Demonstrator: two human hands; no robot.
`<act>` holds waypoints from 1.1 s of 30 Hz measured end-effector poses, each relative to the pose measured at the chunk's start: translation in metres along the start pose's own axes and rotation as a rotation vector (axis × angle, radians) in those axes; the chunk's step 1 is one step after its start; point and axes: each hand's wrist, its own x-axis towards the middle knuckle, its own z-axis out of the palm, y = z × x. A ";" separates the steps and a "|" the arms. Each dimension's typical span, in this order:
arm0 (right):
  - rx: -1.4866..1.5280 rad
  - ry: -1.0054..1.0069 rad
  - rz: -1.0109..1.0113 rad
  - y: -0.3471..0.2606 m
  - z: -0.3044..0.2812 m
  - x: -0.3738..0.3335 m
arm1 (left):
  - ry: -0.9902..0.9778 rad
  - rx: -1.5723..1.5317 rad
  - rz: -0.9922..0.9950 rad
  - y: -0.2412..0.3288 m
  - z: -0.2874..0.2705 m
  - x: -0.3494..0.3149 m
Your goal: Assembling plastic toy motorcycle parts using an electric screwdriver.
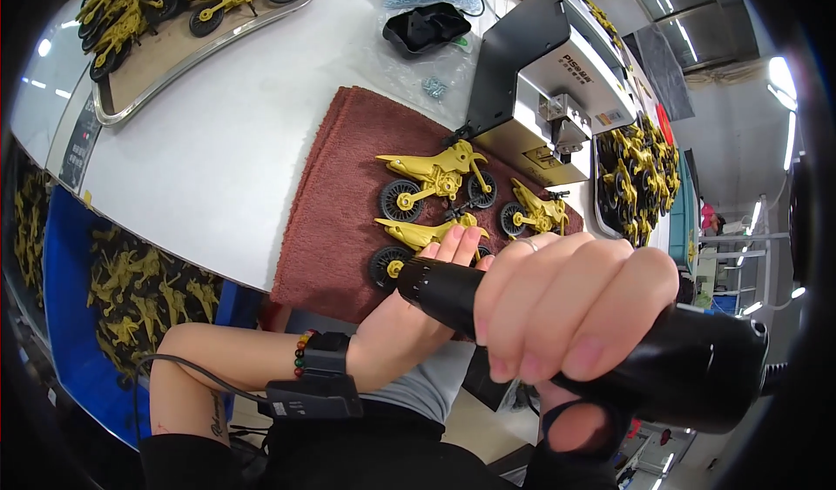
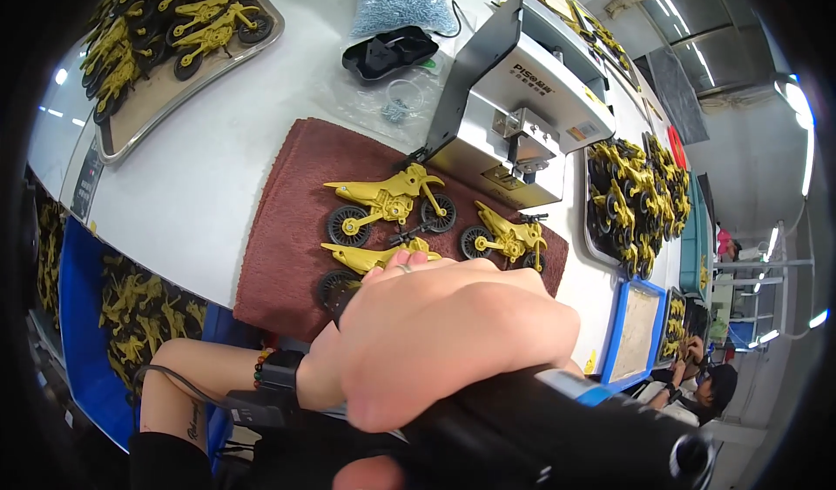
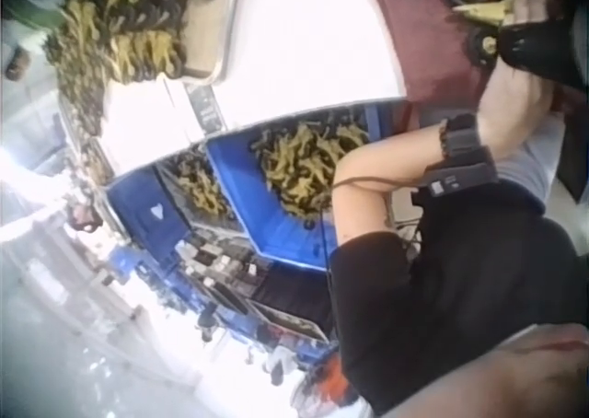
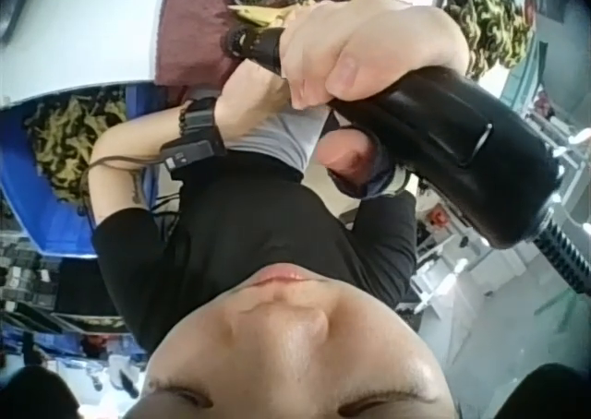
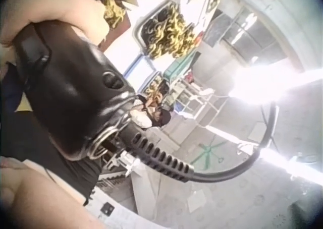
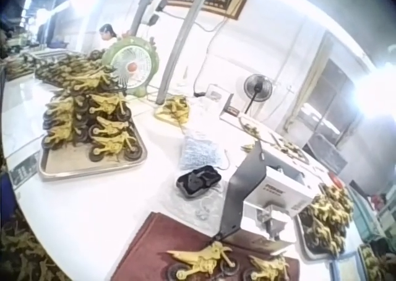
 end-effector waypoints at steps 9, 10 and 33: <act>0.071 0.338 -0.234 -0.061 -0.046 0.008 | -0.038 0.106 0.035 -0.010 -0.044 -0.004; -0.028 0.348 -0.234 -0.074 -0.072 0.007 | 0.005 0.145 0.041 -0.012 -0.042 -0.004; 0.115 0.101 -0.041 -0.019 -0.059 0.018 | 0.011 0.173 0.073 -0.012 -0.042 -0.002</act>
